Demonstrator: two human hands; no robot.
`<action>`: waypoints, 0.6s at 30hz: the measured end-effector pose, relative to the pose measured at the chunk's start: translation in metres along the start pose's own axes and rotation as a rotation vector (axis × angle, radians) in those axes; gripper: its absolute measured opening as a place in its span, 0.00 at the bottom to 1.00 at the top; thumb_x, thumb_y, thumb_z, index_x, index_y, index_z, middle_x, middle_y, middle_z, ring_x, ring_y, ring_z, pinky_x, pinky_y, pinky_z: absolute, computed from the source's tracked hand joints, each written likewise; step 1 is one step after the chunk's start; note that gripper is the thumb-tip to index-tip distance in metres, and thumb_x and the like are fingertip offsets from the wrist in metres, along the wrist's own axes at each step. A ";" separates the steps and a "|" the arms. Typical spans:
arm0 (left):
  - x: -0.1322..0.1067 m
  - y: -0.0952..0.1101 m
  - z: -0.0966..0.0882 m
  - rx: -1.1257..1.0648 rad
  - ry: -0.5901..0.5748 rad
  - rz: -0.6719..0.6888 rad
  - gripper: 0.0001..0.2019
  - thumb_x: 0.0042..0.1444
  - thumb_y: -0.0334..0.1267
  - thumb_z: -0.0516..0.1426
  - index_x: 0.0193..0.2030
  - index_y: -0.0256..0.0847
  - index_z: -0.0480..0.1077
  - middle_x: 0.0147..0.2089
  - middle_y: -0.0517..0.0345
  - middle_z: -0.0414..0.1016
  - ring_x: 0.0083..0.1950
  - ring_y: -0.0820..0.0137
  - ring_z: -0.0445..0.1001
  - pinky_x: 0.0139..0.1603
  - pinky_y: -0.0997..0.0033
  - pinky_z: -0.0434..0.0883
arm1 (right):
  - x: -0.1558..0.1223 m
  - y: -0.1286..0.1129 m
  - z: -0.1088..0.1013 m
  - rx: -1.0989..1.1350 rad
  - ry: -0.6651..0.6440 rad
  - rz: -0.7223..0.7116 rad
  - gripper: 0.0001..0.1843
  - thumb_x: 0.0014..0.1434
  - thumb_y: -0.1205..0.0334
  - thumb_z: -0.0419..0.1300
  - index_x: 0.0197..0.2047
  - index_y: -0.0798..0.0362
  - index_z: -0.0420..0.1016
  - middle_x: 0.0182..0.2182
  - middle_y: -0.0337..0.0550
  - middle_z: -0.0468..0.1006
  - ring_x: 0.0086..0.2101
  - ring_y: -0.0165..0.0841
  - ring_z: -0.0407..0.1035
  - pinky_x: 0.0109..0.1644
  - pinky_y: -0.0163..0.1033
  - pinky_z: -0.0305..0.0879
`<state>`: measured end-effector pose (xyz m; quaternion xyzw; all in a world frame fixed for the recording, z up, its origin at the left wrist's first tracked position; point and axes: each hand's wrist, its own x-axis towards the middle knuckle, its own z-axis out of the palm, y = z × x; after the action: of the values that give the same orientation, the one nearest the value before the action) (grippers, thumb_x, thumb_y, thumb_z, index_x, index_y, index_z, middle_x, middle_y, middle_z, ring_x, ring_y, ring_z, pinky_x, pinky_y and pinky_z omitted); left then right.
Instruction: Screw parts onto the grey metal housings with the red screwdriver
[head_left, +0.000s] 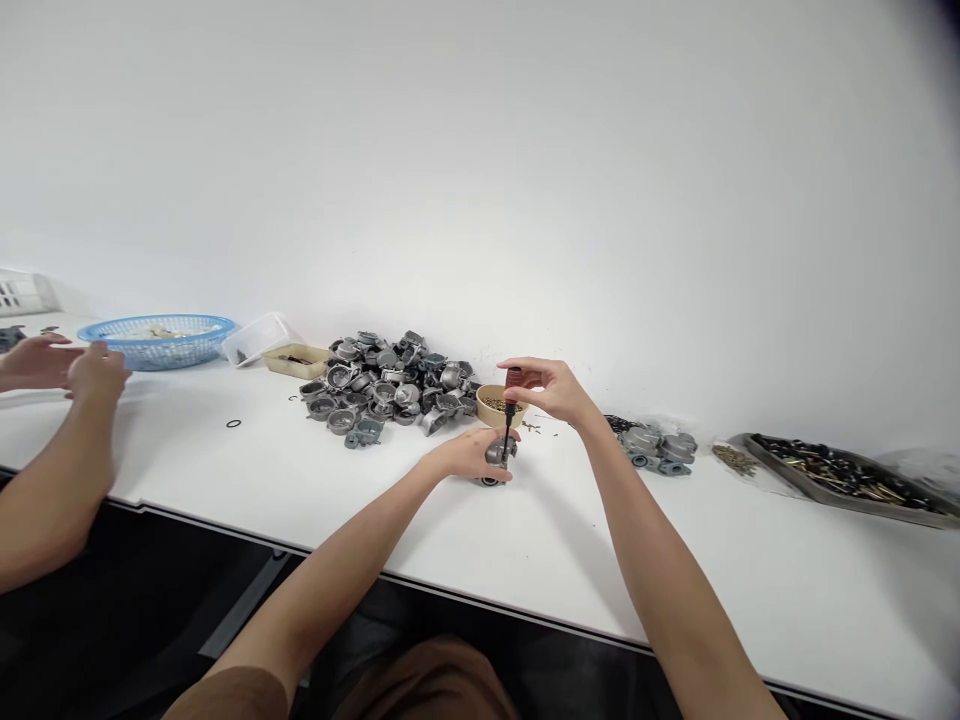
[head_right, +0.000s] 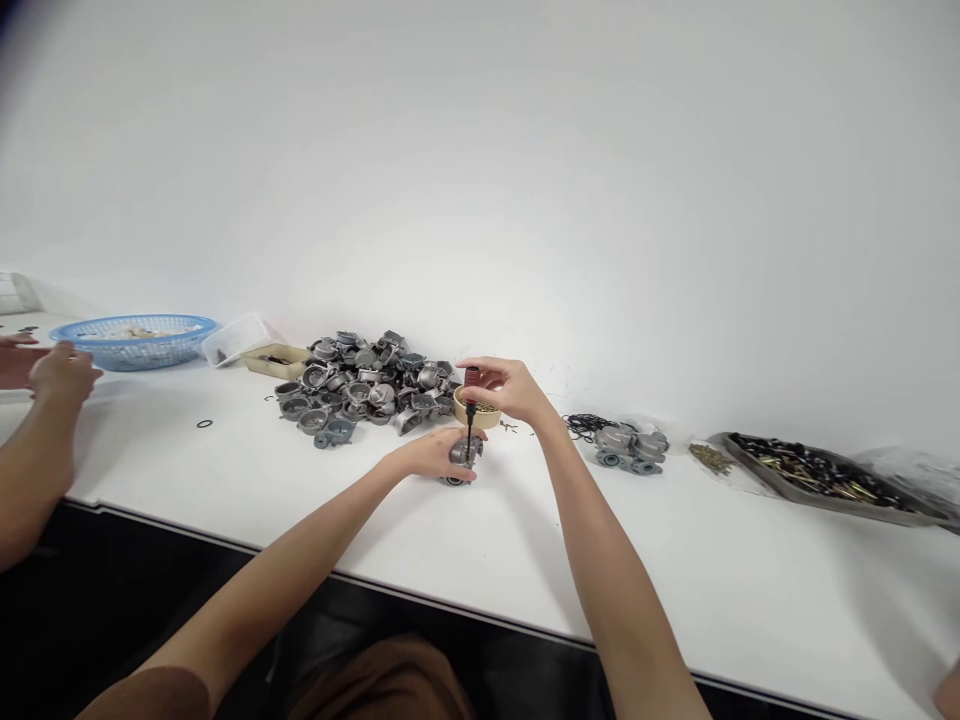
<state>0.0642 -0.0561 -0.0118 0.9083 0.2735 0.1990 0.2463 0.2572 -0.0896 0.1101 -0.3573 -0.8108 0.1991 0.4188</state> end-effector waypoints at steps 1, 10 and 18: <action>0.001 0.000 0.001 -0.007 0.007 0.001 0.33 0.53 0.53 0.65 0.65 0.55 0.61 0.61 0.59 0.71 0.63 0.57 0.67 0.61 0.62 0.67 | 0.000 0.000 0.002 -0.026 0.016 -0.013 0.24 0.54 0.48 0.70 0.51 0.51 0.82 0.40 0.47 0.81 0.41 0.40 0.77 0.48 0.46 0.76; 0.003 0.000 0.005 -0.059 0.052 0.029 0.32 0.51 0.46 0.65 0.64 0.51 0.63 0.59 0.56 0.73 0.61 0.55 0.70 0.59 0.62 0.69 | -0.002 -0.004 0.004 -0.015 -0.086 0.036 0.27 0.58 0.50 0.66 0.59 0.49 0.77 0.43 0.47 0.82 0.38 0.39 0.78 0.46 0.46 0.77; 0.002 -0.001 0.003 -0.042 0.018 0.027 0.34 0.52 0.49 0.66 0.65 0.52 0.62 0.60 0.57 0.72 0.61 0.55 0.69 0.60 0.61 0.67 | 0.000 0.000 0.007 -0.070 -0.037 0.028 0.21 0.58 0.52 0.66 0.52 0.49 0.81 0.43 0.47 0.82 0.35 0.37 0.78 0.42 0.43 0.77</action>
<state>0.0668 -0.0553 -0.0137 0.9047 0.2592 0.2162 0.2599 0.2512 -0.0903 0.1058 -0.3791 -0.8197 0.1831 0.3884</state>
